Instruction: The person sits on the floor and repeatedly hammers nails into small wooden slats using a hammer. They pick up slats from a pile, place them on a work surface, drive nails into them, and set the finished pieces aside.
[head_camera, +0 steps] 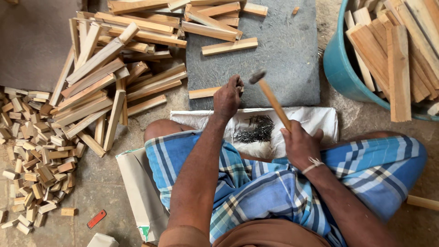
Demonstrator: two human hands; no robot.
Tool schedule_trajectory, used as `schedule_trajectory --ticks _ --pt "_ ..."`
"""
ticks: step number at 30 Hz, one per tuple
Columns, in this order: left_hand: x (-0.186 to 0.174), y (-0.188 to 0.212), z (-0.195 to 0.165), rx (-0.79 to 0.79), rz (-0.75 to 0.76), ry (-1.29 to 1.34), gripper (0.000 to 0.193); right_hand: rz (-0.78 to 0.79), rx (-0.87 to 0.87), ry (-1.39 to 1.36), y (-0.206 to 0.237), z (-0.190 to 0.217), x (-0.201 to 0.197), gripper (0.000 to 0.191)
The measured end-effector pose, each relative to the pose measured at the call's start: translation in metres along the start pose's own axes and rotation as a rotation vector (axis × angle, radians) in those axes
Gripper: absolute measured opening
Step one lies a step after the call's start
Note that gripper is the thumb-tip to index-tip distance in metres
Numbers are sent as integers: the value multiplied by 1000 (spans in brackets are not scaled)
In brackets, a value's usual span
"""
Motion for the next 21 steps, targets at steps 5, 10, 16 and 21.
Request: schedule_trajectory --ticks 5,10,16,21 --pt "1 3 10 -118 92 87 44 -511 -218 -265 17 -5 -20 40" --pt "-3 3 8 -86 89 80 49 -136 -62 -166 -4 4 1 43" --pt "-22 -5 -24 231 57 -118 53 -106 18 -286 -11 -5 14 29" --pt "-45 -35 -50 110 22 -90 30 217 371 -967 -12 -37 42 30"
Point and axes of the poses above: each hand's wrist, its own y-axis away from the middle knuckle, its own x-axis out of the palm, z = x × y, the point moved 4 cm from there along -y, towards the middle knuckle, and after that the axes turned 8 degrees about y, right-handed, at the moved point
